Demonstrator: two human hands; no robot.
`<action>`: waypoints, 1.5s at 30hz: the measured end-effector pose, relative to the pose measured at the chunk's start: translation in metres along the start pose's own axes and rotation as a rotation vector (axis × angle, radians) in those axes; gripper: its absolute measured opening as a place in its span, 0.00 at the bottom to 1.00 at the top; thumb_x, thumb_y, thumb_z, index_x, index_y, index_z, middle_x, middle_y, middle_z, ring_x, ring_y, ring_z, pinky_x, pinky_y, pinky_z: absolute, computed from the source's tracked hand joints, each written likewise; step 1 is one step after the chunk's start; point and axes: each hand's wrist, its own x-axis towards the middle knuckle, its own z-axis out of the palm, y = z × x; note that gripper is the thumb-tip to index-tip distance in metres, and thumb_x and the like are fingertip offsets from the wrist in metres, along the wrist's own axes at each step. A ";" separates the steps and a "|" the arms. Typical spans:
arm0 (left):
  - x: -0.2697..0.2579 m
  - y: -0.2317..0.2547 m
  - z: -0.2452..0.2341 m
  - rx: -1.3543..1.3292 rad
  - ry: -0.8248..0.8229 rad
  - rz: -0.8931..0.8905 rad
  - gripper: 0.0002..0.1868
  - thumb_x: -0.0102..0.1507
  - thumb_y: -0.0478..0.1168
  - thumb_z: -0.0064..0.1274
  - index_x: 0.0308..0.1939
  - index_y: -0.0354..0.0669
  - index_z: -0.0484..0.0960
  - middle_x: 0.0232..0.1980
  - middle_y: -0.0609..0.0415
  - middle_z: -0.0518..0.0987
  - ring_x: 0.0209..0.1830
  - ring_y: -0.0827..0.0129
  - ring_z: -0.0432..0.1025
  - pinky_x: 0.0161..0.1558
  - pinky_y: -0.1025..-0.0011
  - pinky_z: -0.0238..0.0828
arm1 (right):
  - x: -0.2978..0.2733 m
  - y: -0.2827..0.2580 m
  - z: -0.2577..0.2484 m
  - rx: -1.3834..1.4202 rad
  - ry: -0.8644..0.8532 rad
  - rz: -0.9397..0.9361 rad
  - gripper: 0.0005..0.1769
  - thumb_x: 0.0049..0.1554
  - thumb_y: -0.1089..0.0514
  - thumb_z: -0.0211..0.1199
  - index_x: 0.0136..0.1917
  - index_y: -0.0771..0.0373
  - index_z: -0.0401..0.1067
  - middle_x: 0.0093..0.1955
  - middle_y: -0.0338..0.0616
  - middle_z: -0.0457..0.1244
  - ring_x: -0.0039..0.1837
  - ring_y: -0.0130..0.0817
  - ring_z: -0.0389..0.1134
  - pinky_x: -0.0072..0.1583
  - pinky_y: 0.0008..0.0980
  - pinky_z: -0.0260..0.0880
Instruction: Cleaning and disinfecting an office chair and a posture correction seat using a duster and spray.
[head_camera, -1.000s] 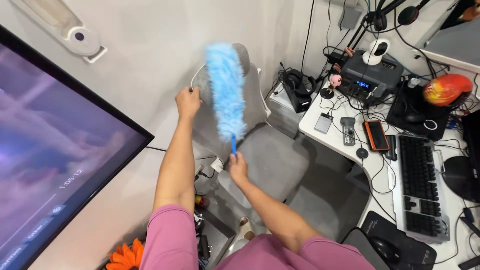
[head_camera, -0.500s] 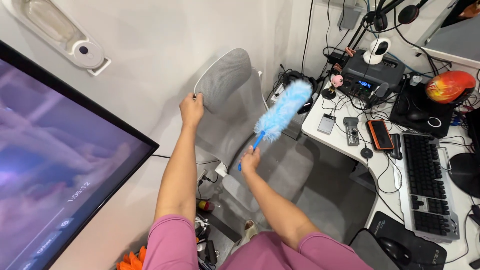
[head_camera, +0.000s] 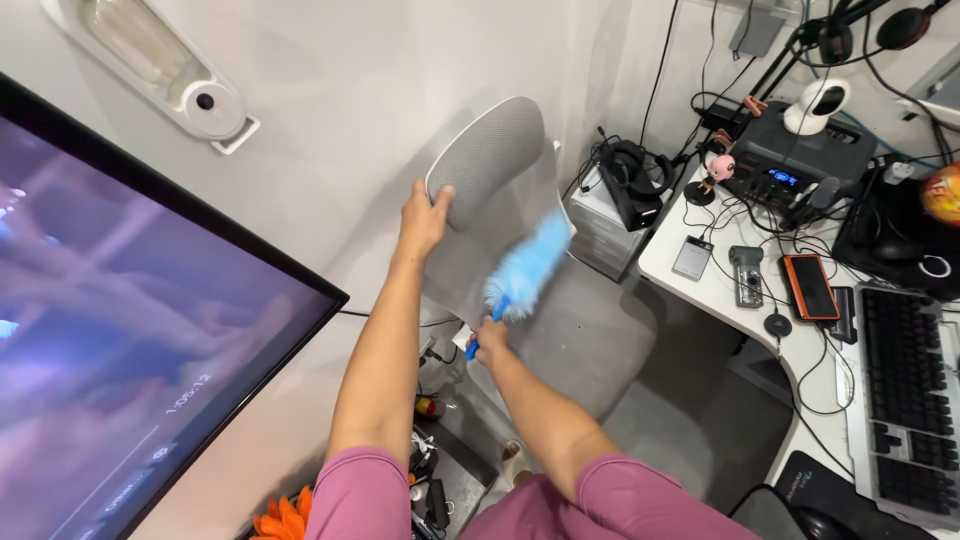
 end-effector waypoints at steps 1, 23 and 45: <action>-0.003 0.006 -0.002 -0.032 -0.003 0.028 0.26 0.66 0.51 0.51 0.55 0.29 0.74 0.46 0.30 0.81 0.50 0.38 0.77 0.51 0.52 0.72 | 0.036 0.019 -0.005 0.165 0.069 0.057 0.07 0.67 0.55 0.48 0.49 0.59 0.59 0.31 0.44 0.57 0.29 0.37 0.59 0.31 0.41 0.64; 0.002 -0.004 0.000 0.071 -0.018 -0.040 0.26 0.65 0.54 0.52 0.46 0.28 0.77 0.44 0.28 0.81 0.48 0.37 0.77 0.52 0.51 0.73 | -0.175 0.031 0.136 0.632 -0.335 0.229 0.33 0.59 0.35 0.44 0.61 0.63 0.68 0.53 0.54 0.70 0.52 0.47 0.73 0.54 0.45 0.75; -0.069 -0.109 0.007 0.057 -0.003 0.153 0.38 0.58 0.54 0.64 0.65 0.38 0.71 0.64 0.38 0.74 0.66 0.46 0.66 0.66 0.54 0.62 | 0.008 -0.073 -0.152 -0.241 0.009 0.036 0.19 0.68 0.38 0.47 0.49 0.53 0.64 0.28 0.37 0.53 0.26 0.32 0.54 0.29 0.37 0.56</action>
